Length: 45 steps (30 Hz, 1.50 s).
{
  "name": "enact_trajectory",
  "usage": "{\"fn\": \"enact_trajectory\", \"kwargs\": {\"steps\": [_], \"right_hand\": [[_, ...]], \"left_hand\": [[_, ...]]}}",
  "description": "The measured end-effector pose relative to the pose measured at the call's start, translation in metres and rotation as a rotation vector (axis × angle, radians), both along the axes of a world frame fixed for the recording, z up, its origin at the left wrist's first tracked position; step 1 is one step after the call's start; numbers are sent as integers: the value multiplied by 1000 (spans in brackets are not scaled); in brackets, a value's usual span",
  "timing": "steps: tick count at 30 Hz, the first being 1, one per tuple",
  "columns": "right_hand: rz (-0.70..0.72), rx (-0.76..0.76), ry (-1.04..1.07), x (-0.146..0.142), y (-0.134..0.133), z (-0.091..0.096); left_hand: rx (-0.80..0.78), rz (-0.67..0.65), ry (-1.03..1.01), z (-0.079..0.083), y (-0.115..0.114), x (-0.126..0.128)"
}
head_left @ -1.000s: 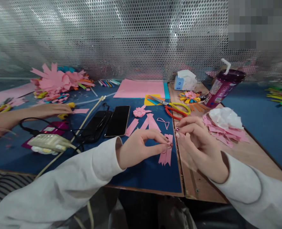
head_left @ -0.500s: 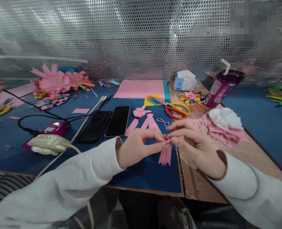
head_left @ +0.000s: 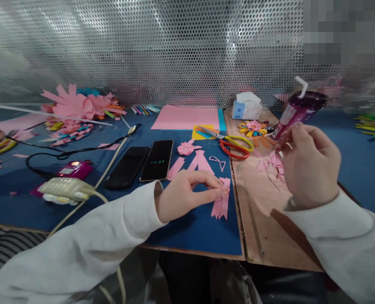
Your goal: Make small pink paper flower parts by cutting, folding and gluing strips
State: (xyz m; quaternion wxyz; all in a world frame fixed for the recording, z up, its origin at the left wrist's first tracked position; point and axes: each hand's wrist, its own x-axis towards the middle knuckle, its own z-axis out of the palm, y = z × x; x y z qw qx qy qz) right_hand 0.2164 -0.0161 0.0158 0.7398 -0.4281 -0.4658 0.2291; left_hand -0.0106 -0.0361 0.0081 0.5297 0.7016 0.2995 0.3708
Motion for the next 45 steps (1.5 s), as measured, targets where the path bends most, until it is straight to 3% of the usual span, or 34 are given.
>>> {"fn": "enact_trajectory", "kwargs": {"steps": [5, 9, 11, 14, 16, 18, 22, 30, 39, 45], "right_hand": [[-139, -129, -315, 13, 9, 1], [5, -157, -1083, 16, 6, -8], [-50, -104, -1432, 20, 5, -16], [-208, -79, -1604, 24, 4, -27], [-243, -62, -1528, 21, 3, -27], [-149, -3, -1362, 11, -3, -22], [303, 119, -1001, -15, -23, -9], [658, -63, -603, -29, -37, -11], [678, -48, -566, -32, -37, -13], [579, -93, -535, -30, -35, -13]], "left_hand": [[20, -19, 15, -2, 2, -1], [23, -26, 16, -3, 2, -1], [11, -33, 12, -2, 2, -1], [-7, -35, 16, 0, 1, -1], [-10, -26, 29, 1, 1, 0], [-11, -13, 41, 1, 1, 0], [-26, 5, 46, 0, 1, 1], [-153, -90, 40, 2, 1, 2], [-184, -138, 87, 2, 0, 2], [-107, -16, 39, 0, 1, 3]]}}
